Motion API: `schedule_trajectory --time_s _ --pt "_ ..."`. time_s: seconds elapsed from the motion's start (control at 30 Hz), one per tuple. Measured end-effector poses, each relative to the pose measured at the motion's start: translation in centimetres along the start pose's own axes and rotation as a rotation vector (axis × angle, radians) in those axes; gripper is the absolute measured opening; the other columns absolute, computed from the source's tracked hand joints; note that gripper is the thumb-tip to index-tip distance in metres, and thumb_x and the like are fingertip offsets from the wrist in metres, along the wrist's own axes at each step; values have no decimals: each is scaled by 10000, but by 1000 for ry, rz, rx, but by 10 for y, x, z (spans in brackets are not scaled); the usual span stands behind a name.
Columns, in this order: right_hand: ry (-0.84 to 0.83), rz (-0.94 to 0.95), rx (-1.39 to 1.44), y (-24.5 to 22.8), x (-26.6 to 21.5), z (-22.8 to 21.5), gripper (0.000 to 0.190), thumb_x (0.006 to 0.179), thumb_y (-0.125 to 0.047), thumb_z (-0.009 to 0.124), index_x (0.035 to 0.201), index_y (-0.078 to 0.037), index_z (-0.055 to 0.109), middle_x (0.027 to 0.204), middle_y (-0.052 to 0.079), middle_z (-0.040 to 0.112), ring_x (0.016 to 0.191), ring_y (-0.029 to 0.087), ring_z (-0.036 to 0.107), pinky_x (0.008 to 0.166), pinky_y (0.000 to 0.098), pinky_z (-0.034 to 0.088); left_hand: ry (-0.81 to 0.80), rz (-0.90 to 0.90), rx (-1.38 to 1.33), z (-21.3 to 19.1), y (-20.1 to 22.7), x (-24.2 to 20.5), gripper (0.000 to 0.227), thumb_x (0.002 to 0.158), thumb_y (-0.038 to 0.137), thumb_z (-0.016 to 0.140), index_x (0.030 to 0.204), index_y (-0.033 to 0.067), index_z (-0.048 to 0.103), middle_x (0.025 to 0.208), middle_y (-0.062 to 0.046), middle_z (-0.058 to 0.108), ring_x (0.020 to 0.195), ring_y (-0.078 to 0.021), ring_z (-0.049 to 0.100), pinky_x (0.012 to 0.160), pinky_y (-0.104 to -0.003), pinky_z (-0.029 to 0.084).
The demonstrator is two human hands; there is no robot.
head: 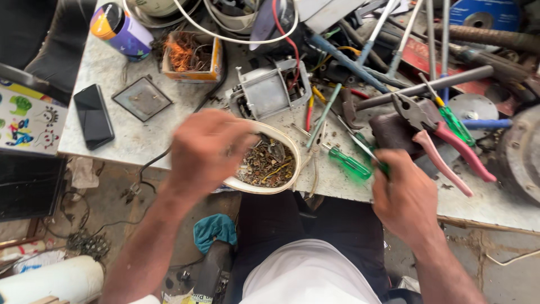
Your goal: The person sits at a cluttered workbench and sorts through a bowl of small metal parts. They pick out lock cylinders and use a green screwdriver to manipulate the internal mechanisms, occasionally placing parts on the table.
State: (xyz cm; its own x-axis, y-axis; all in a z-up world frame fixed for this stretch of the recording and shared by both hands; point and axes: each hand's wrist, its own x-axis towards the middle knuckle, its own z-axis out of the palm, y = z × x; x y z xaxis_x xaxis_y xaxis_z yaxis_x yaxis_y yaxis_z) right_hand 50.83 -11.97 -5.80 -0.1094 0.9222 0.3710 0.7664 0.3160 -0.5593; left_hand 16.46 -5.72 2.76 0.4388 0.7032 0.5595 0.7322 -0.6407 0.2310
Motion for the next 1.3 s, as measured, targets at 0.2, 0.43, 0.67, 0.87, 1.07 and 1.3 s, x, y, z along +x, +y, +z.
schedule_trajectory --time_s 0.2,0.43,0.67,0.87,1.07,1.3 --pt "-76 -81 -460 -18 43 0 338 892 -79 717 1215 -180 725 1078 78 667 719 276 638 623 416 504 -332 277 71 61 35 68 36 825 78 705 843 104 721 926 -50 679 930 -222 663 798 -369 537" --pt "-2 -177 -700 -15 62 1 329 833 -310 786 1115 -145 747 1183 77 632 1124 277 558 863 434 416 -570 529 388 113 31 102 93 761 185 718 800 123 776 971 -38 679 1065 -233 596 980 -415 440" --pt "-75 -356 -541 -7 87 30 133 816 -145 754 919 -224 785 1308 42 637 1284 242 507 1039 440 361 -672 478 461 138 14 99 104 816 217 747 831 121 786 954 -40 688 1071 -247 599 1029 -438 395" --pt "-223 -303 -455 -8 107 52 129 821 -264 776 899 -164 799 1095 51 639 1146 284 515 974 478 329 -627 403 416 144 2 98 234 664 228 822 865 116 780 987 -30 719 1046 -247 628 1053 -439 378" --pt "-196 -359 -463 -6 109 57 168 833 -258 775 970 -163 796 1060 47 625 1149 279 508 996 480 323 -762 336 424 149 3 100 176 719 228 816 863 133 782 956 -30 732 1059 -242 629 1074 -428 370" --pt "-230 -445 -589 -4 107 52 263 790 -291 757 955 -86 761 1093 78 617 1170 283 509 1032 464 329 -714 370 457 149 5 102 195 693 250 808 845 131 777 962 -23 719 1014 -233 634 1003 -431 379"
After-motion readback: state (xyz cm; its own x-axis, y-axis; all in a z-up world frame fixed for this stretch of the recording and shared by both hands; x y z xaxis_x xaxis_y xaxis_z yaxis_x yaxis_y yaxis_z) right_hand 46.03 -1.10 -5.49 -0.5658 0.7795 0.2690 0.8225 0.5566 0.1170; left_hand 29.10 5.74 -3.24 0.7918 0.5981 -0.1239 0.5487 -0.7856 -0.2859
